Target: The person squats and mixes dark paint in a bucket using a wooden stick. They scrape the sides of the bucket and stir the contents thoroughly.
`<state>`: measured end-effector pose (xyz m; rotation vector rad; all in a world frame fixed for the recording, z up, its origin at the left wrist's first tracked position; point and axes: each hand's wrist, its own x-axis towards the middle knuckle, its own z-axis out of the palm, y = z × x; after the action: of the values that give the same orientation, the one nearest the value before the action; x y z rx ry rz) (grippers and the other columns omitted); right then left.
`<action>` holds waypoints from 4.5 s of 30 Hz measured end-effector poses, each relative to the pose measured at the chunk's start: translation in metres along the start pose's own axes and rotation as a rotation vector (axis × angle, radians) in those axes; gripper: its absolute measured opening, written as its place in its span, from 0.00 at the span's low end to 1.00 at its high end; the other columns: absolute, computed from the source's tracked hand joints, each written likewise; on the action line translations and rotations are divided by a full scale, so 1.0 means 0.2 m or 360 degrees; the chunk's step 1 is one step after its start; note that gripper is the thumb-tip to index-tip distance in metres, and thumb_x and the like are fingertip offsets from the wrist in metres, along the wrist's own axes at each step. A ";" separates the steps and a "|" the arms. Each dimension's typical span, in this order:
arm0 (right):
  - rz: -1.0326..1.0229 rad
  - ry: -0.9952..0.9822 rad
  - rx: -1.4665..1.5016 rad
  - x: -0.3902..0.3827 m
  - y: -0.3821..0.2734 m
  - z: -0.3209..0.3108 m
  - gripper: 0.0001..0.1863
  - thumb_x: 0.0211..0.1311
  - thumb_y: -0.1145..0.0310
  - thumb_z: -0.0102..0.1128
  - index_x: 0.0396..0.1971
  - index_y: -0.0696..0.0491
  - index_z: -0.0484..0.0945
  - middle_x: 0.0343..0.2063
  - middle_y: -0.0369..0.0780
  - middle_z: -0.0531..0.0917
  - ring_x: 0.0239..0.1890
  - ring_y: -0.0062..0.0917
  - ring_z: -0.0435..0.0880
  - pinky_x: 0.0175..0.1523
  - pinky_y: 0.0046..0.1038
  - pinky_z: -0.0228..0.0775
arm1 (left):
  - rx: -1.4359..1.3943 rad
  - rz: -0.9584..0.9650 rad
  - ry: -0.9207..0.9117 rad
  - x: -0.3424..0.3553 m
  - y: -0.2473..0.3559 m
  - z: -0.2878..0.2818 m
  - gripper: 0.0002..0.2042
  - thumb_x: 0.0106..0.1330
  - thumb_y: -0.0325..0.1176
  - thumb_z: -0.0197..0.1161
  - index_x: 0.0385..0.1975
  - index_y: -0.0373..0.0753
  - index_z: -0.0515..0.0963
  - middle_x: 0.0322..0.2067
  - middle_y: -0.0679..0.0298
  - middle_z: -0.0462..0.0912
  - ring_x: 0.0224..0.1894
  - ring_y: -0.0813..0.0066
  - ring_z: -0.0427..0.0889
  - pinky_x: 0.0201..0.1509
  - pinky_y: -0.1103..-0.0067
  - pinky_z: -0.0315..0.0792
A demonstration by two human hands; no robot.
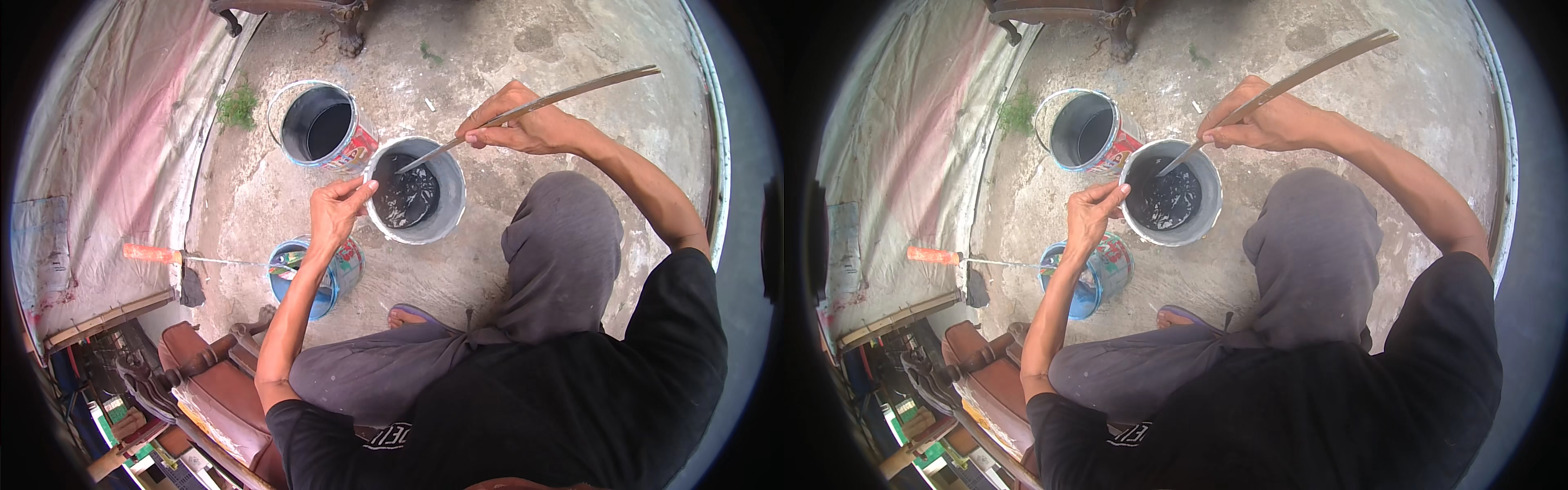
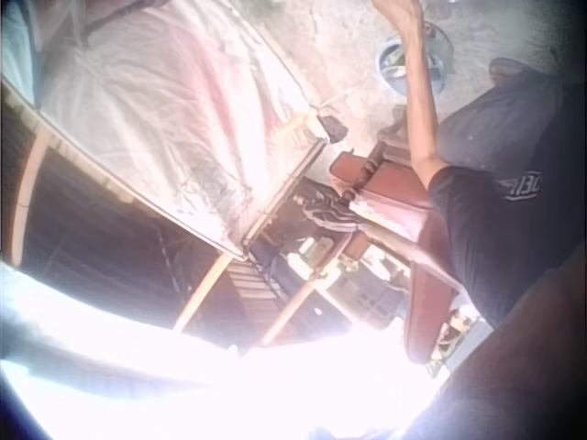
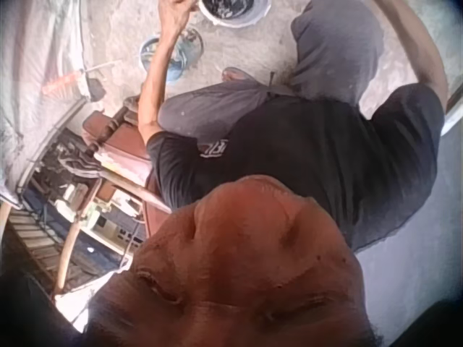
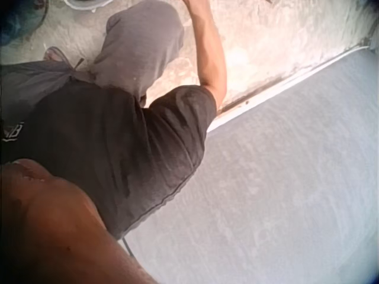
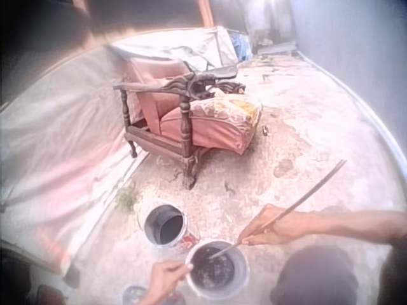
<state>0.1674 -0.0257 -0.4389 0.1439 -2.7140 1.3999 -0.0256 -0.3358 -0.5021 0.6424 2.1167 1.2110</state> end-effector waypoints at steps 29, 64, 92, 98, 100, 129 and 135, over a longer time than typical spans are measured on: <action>0.0187 -0.0281 0.0107 -0.06 -0.05 0.00 0.13 0.70 0.63 0.65 0.43 0.55 0.90 0.24 0.43 0.89 0.30 0.31 0.90 0.41 0.35 0.82 | 0.0078 0.0029 -0.0035 0.00 0.01 0.04 0.15 0.65 0.36 0.76 0.48 0.35 0.88 0.32 0.62 0.86 0.26 0.80 0.82 0.31 0.81 0.78; 0.0322 -0.0284 0.0156 -0.12 -0.01 -0.02 0.15 0.71 0.60 0.64 0.44 0.55 0.90 0.27 0.42 0.90 0.32 0.31 0.91 0.41 0.38 0.83 | 0.0046 0.0023 0.0001 -0.02 0.00 0.07 0.20 0.62 0.36 0.79 0.48 0.29 0.87 0.28 0.63 0.85 0.25 0.80 0.83 0.29 0.82 0.77; 0.0251 -0.0136 0.0013 -0.17 0.06 -0.05 0.16 0.71 0.62 0.63 0.45 0.59 0.89 0.27 0.44 0.90 0.31 0.30 0.90 0.39 0.35 0.82 | -0.0191 -0.0105 -0.0059 -0.01 0.05 0.12 0.19 0.64 0.35 0.78 0.44 0.31 0.75 0.22 0.68 0.80 0.21 0.82 0.80 0.24 0.84 0.75; 0.0259 -0.0073 0.0420 -0.13 0.02 -0.02 0.15 0.71 0.62 0.64 0.45 0.57 0.89 0.29 0.44 0.91 0.34 0.30 0.91 0.40 0.33 0.83 | -0.0160 -0.0108 -0.0086 -0.02 0.07 0.12 0.19 0.64 0.35 0.77 0.44 0.31 0.75 0.22 0.68 0.80 0.21 0.81 0.81 0.24 0.85 0.74; 0.0106 0.0029 0.0226 -0.09 0.03 -0.01 0.14 0.70 0.62 0.64 0.45 0.56 0.89 0.30 0.45 0.91 0.34 0.31 0.91 0.41 0.33 0.83 | -0.0169 -0.0109 -0.0090 -0.02 0.06 0.12 0.19 0.65 0.35 0.77 0.44 0.31 0.75 0.22 0.68 0.80 0.21 0.81 0.81 0.24 0.85 0.74; 0.0228 -0.0216 0.0286 -0.15 0.04 -0.01 0.16 0.70 0.59 0.64 0.43 0.57 0.90 0.26 0.40 0.89 0.32 0.28 0.89 0.39 0.33 0.81 | -0.0180 -0.0132 -0.0163 -0.02 0.05 0.11 0.18 0.66 0.33 0.76 0.45 0.32 0.73 0.24 0.66 0.80 0.22 0.81 0.80 0.26 0.84 0.77; -0.0015 0.0047 0.0181 -0.06 0.07 0.00 0.17 0.70 0.58 0.64 0.43 0.57 0.90 0.29 0.43 0.90 0.34 0.29 0.90 0.41 0.33 0.82 | -0.0242 -0.0101 -0.0164 -0.03 0.02 0.09 0.19 0.65 0.33 0.76 0.45 0.32 0.73 0.24 0.66 0.81 0.22 0.81 0.80 0.26 0.84 0.77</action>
<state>0.1771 -0.0178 -0.4509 0.1421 -2.6071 1.5411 -0.0084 -0.3269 -0.5049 0.5536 1.9250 1.2620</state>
